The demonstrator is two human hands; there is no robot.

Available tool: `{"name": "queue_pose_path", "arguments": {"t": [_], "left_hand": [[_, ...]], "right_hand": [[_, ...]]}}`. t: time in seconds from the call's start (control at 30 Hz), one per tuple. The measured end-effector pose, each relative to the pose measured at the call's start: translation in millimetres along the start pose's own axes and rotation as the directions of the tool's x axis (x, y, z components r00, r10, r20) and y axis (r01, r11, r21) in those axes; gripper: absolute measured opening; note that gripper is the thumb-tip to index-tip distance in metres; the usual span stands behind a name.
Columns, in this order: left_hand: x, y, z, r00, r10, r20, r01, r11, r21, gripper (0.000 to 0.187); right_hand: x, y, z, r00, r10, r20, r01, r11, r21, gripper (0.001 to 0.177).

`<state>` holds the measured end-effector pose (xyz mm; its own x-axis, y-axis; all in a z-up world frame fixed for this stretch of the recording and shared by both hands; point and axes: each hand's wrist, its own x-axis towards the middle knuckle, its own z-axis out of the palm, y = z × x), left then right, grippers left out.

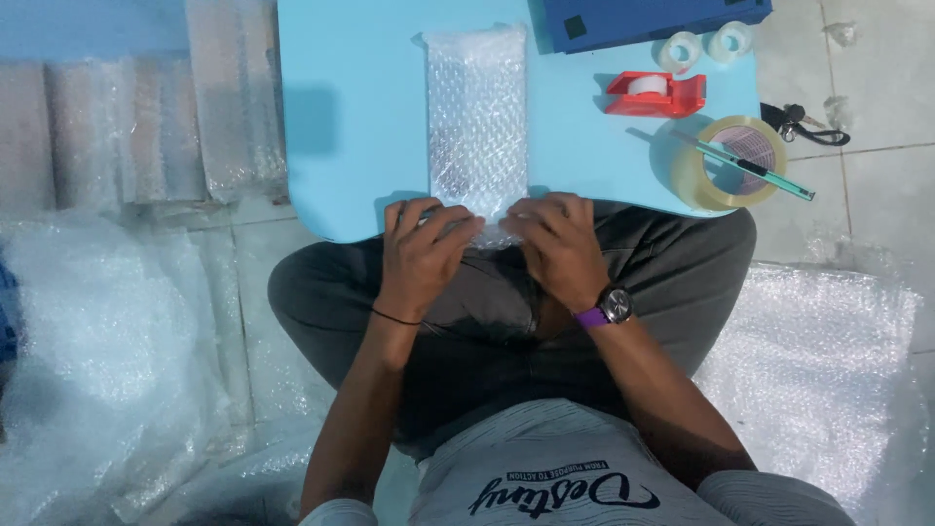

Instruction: A person wraps a blue rectangular object in bubble wrap and secures it with tape on a small blue table.

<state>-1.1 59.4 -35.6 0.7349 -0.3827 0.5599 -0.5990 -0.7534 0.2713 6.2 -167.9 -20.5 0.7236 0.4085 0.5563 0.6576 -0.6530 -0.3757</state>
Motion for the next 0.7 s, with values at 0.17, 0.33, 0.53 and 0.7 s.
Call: {"name": "queue_pose_path", "arguments": {"t": [0.17,0.33,0.53,0.7], "left_hand": [[10.6,11.7,8.8,0.993,-0.055,-0.103,0.054,0.998,-0.008,0.014],[9.1,20.7,13.0,0.986,-0.096,-0.136,0.096,0.995,-0.004,0.015],[11.0,21.3,14.2,0.985,-0.08,-0.152,0.078,0.997,-0.025,0.017],[12.5,13.6,13.4,0.995,0.024,-0.094,-0.029,0.999,-0.045,0.014]], "right_hand": [[-2.8,15.8,-0.4,0.998,0.032,-0.053,-0.031,0.999,0.029,0.033],[-7.5,17.5,-0.8,0.997,-0.015,-0.073,0.016,1.0,0.019,0.036],[-8.9,15.6,1.5,0.995,-0.044,-0.088,0.044,0.999,0.002,0.027],[-5.9,16.1,-0.1,0.994,-0.056,-0.089,0.056,0.998,-0.005,0.02]]}}
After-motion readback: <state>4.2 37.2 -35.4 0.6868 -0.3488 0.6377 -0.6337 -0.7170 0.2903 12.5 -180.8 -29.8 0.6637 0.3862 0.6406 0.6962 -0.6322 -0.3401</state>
